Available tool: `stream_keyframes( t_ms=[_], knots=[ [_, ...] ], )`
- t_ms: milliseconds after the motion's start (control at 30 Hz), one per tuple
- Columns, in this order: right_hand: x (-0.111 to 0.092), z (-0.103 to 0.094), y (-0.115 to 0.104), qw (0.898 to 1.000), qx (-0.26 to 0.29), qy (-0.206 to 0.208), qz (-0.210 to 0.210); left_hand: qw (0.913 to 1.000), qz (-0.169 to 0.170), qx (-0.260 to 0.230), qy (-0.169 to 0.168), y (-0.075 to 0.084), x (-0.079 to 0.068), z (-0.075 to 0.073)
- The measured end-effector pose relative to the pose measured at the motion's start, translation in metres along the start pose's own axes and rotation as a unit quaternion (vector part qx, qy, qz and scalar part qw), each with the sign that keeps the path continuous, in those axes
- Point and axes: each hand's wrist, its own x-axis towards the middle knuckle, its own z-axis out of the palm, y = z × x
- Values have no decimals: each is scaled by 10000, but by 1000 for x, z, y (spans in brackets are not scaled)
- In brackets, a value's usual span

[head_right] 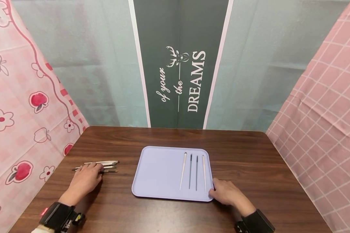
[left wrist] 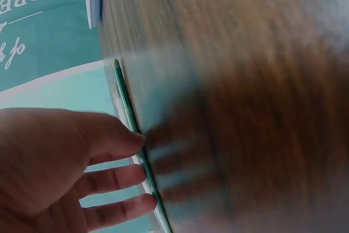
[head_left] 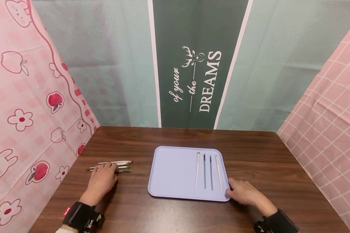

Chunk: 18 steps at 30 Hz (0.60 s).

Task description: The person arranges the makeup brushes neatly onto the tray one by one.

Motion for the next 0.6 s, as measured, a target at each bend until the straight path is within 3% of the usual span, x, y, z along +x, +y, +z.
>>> stream_keyframes(
  t_ms=[133, 600],
  knots=[
    [0, 0, 0, 10000, -33, -13, -10, 9998, 183, 49, 94, -2, 1, 0],
    [0, -2, 0, 10000, -57, -36, -39, 9979, 637, -68, -54, -8, 6, -2]
  ],
)
